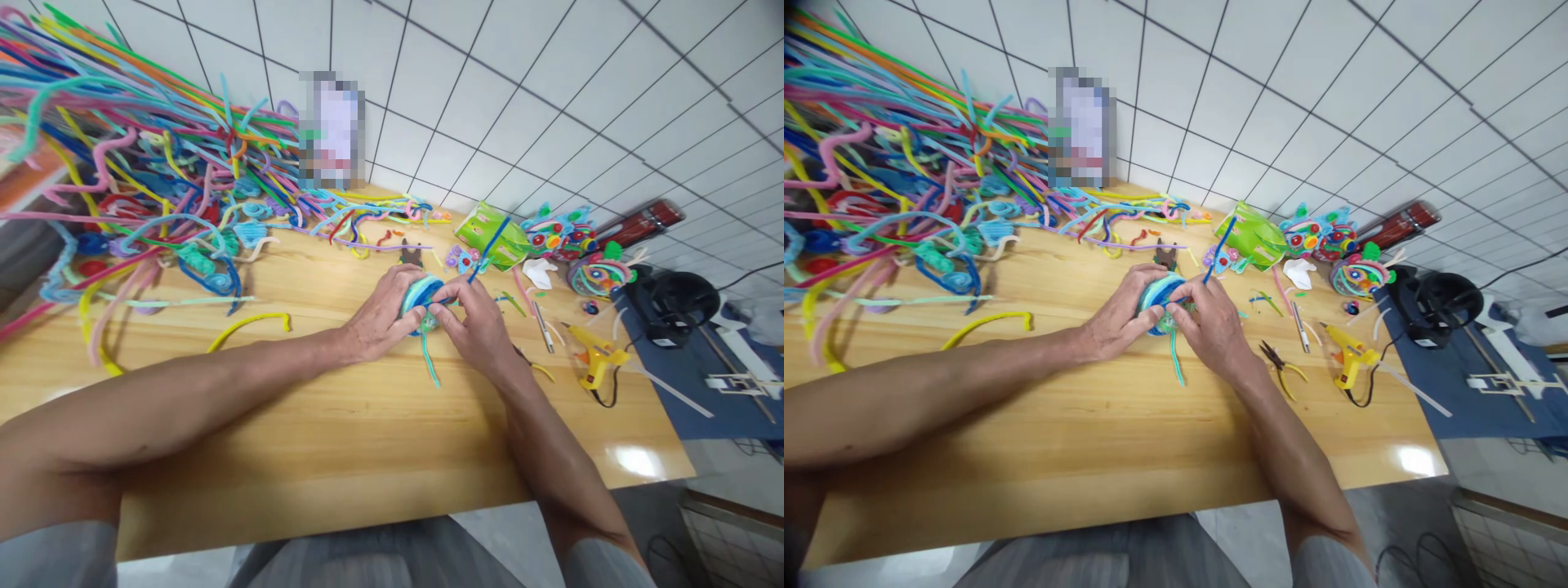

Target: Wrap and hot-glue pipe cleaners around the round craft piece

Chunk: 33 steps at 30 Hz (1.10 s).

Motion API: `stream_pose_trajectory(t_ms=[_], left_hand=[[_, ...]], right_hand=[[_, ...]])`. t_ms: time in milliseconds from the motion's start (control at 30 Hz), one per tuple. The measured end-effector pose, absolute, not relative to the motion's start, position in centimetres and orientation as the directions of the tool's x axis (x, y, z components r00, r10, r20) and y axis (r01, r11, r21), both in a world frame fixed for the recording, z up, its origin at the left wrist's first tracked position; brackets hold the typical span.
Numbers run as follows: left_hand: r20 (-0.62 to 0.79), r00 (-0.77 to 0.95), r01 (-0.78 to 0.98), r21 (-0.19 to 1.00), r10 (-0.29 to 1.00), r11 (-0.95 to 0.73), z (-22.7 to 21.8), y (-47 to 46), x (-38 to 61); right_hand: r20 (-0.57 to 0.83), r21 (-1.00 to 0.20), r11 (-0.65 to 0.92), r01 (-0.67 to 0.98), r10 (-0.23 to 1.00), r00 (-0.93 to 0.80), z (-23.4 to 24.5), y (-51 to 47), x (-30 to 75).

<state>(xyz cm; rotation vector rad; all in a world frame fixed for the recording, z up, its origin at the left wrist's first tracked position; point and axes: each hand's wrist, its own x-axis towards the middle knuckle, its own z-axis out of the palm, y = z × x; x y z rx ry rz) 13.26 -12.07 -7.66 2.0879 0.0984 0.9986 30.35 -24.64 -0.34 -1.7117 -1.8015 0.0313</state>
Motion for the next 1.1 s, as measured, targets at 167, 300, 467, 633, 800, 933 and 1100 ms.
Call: stream_pose_trajectory(t_ms=[167,300,467,633,800,933,1100], left_hand=[[0.615,0.692,-0.251,0.697,0.379,-0.672,-7.7,-12.1,13.1],[0.602,0.703,-0.252,0.709,0.379,-0.659,-7.5,-12.2,12.9],[0.599,0.706,-0.244,0.706,0.378,-0.665,-7.5,-12.3,12.9],[0.614,0.7,-0.238,0.682,0.365,-0.691,-7.6,-12.4,12.9],[0.604,0.711,-0.233,0.685,0.36,-0.69,-7.6,-12.4,12.9],[0.611,0.703,-0.242,0.686,0.364,-0.686,-7.7,-12.4,12.9],[0.62,0.692,-0.253,0.687,0.369,-0.681,-7.9,-12.3,12.9]], right_hand=[[0.462,-0.422,0.154,0.893,0.884,0.066,-0.6,-24.5,30.0],[0.467,-0.457,0.143,0.878,0.879,0.1,-0.7,-24.5,29.5],[0.473,-0.521,0.132,0.843,0.867,0.156,-0.3,-24.4,29.1],[0.412,-0.622,0.1,0.777,0.885,0.216,0.2,-24.4,29.6],[0.383,-0.693,0.063,0.718,0.876,0.292,0.1,-24.3,29.6],[0.344,-0.746,0.045,0.664,0.88,0.328,0.0,-24.1,29.6],[0.243,-0.836,0.001,0.549,0.897,0.368,0.1,-23.9,29.8]])
